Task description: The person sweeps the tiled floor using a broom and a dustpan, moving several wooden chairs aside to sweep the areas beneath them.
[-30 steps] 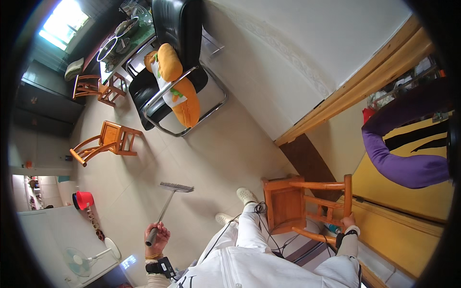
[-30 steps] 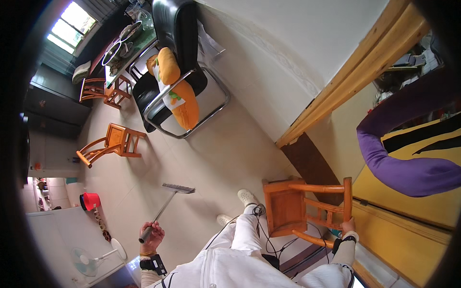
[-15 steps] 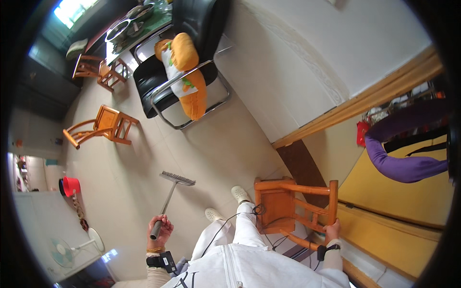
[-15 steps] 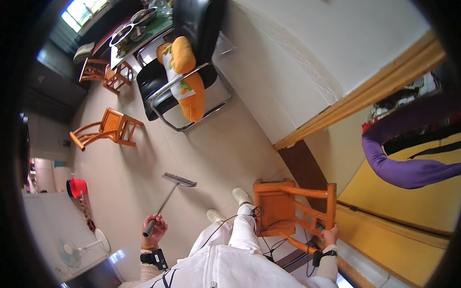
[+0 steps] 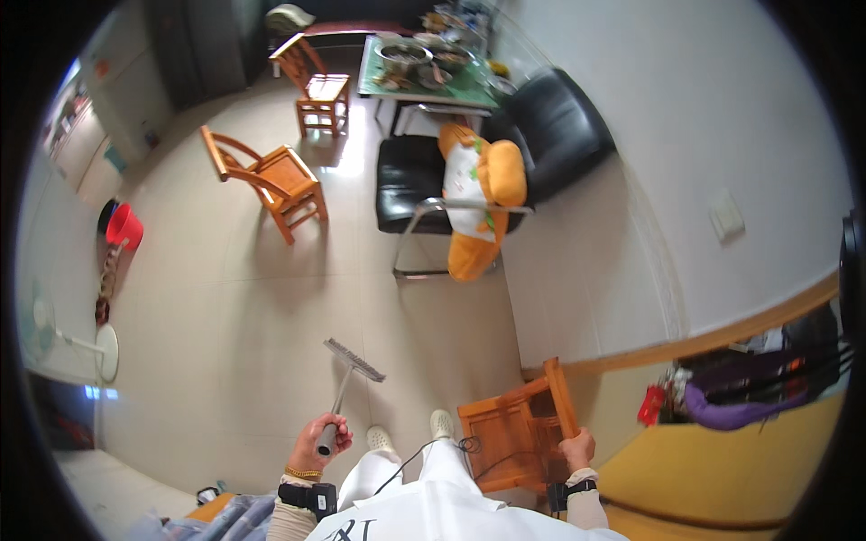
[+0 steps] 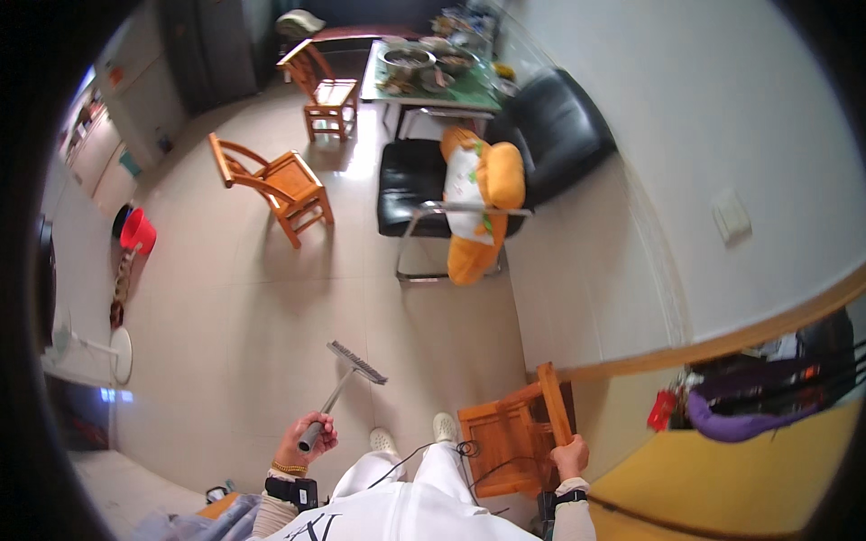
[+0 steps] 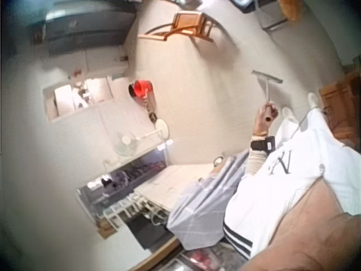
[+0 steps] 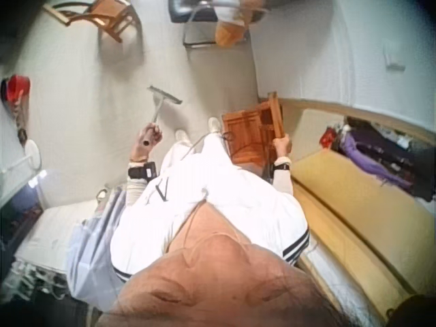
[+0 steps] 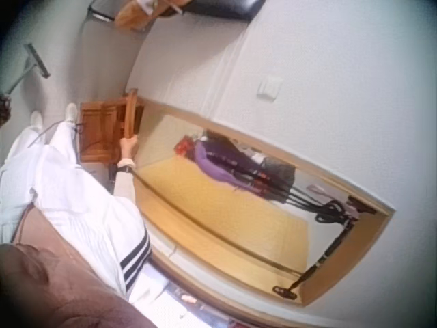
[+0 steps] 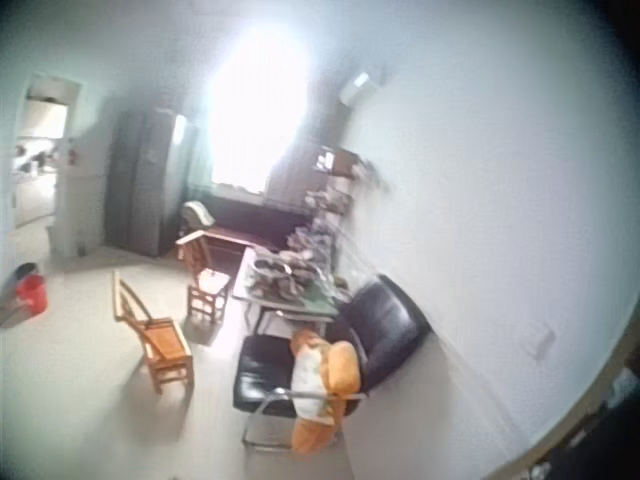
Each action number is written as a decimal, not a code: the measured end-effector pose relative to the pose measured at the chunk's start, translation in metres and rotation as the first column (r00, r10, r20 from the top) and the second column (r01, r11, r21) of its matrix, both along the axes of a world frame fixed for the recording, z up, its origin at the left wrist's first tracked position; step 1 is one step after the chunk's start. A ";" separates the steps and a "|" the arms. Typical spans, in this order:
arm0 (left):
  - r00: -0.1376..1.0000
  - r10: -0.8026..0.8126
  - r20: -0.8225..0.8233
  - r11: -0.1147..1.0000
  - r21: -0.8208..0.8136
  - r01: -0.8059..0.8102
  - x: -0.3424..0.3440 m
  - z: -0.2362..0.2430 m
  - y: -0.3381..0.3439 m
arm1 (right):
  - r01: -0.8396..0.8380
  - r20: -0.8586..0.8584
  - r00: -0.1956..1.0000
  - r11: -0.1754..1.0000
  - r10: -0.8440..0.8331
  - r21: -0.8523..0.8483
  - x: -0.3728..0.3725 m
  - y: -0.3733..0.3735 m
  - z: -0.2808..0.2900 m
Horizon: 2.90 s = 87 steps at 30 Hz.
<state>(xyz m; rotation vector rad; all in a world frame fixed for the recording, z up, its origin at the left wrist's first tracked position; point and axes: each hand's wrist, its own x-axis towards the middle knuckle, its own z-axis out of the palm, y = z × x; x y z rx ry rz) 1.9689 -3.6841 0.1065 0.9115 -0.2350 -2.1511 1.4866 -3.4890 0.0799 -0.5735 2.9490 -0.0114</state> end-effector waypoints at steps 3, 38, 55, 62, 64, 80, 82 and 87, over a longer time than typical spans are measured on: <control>0.985 -0.128 0.119 0.992 0.035 0.124 0.025 -0.009 0.003 | -0.044 0.147 0.988 0.998 0.038 0.037 0.009 -0.058 0.020; 0.953 -0.128 0.276 0.950 0.311 0.037 -0.129 0.018 -0.101 | -0.093 0.333 0.928 0.968 0.169 -0.232 -0.251 -0.223 -0.075; 0.936 0.025 0.350 0.995 0.080 -0.057 -0.138 0.043 -0.082 | -0.147 0.921 0.279 0.960 0.273 -0.240 -0.094 -0.331 -0.016; 0.835 0.254 0.488 0.965 -0.189 -0.183 -0.156 -0.032 -0.049 | -0.665 0.701 -0.559 0.744 -0.443 -0.060 0.181 -0.344 0.072; 0.942 -0.052 0.330 0.998 -0.021 0.062 -0.137 0.019 -0.062 | -0.579 0.754 -0.582 0.806 -0.304 -0.121 0.213 -0.325 0.068; -0.020 0.559 0.829 0.320 -0.238 -0.917 -0.050 -0.040 0.270 | -0.822 0.947 -0.114 0.564 -0.301 0.080 0.263 -0.242 0.068; -0.049 0.596 0.801 0.194 -0.203 -0.960 -0.058 -0.056 0.320 | -0.849 0.907 -0.119 0.515 -0.404 0.118 0.280 -0.241 0.061; -0.137 0.501 0.855 -0.096 -0.103 -0.990 -0.125 -0.063 0.384 | -0.854 0.770 -0.132 0.466 -0.624 0.231 0.352 -0.215 0.053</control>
